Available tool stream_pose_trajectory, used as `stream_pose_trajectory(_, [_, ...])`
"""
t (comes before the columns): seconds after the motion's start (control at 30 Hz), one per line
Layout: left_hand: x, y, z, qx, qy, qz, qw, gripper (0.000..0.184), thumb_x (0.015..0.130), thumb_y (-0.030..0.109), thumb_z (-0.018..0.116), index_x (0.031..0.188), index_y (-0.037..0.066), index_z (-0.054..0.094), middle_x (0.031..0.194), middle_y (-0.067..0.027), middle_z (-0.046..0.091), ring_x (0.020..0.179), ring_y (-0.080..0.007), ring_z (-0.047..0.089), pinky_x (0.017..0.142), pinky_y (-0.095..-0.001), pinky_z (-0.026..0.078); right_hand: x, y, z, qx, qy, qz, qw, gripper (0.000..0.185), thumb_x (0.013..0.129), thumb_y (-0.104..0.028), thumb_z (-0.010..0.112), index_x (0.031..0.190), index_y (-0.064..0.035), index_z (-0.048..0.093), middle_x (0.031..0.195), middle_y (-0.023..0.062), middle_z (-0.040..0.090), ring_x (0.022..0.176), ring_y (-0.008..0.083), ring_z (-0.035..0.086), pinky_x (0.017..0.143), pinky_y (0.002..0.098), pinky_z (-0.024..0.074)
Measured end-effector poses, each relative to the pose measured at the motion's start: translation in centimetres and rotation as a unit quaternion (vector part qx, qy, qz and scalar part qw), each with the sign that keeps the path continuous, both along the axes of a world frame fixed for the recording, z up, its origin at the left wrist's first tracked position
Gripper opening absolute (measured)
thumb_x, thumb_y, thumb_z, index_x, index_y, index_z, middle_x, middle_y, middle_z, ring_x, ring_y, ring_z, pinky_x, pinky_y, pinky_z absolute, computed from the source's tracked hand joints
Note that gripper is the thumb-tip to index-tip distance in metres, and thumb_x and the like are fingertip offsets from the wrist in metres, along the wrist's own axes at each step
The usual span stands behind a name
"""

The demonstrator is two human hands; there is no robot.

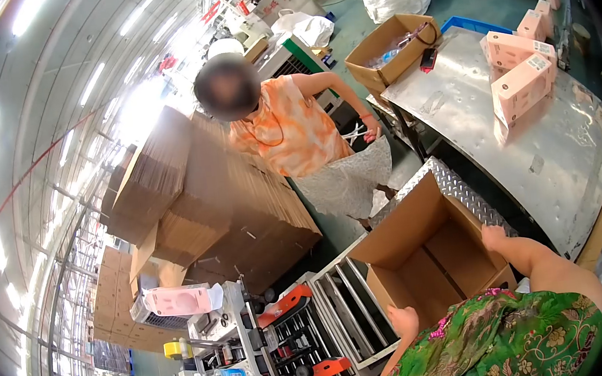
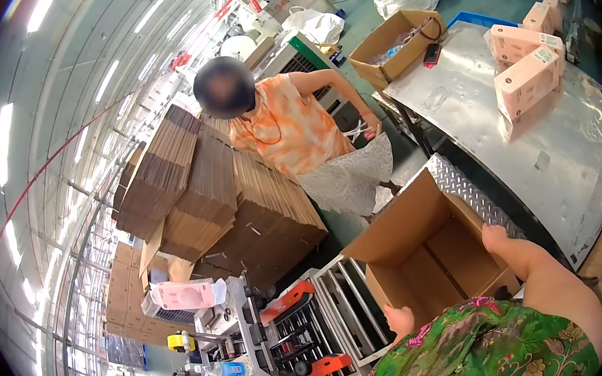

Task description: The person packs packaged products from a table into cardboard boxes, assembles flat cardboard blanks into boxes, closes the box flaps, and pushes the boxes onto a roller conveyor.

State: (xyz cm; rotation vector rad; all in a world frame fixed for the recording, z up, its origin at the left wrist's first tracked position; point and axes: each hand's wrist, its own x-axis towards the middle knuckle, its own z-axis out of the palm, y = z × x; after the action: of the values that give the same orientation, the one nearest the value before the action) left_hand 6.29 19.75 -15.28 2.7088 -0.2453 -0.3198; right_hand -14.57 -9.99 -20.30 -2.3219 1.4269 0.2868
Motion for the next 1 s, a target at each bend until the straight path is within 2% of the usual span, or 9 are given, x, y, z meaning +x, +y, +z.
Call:
stream_pose_trajectory(0.7, [-0.1, -0.4, 0.0, 0.015, -0.009, 0.017, 1.0, 0.057, 0.083, 0.017, 0.057, 0.135, 0.001, 0.041, 0.124, -0.0246, 0.055, 0.112, -0.0407, 0.057, 0.095, -0.0488, 0.046, 0.0, 0.2, 1.2, 0.015, -0.006, -0.018, 1.0, 0.025, 0.088, -0.018, 0.055, 0.109, -0.0047, 0.057, 0.104, 0.0201, 0.069, 0.099, 0.0354, 0.067, 0.086, 0.0463, 0.0521])
stream_pose_trajectory(1.0, [0.4, 0.1, -1.8, -0.003, -0.035, 0.014, 0.999, 0.06, 0.078, 0.019, 0.062, 0.132, 0.001, 0.042, 0.12, -0.0263, 0.056, 0.106, -0.0436, 0.059, 0.09, -0.0529, 0.047, 0.1, 0.4, 1.7, 0.014, -0.003, -0.015, 1.0, 0.024, 0.089, -0.017, 0.052, 0.108, -0.0034, 0.057, 0.102, 0.0192, 0.07, 0.098, 0.0344, 0.068, 0.085, 0.0451, 0.0526])
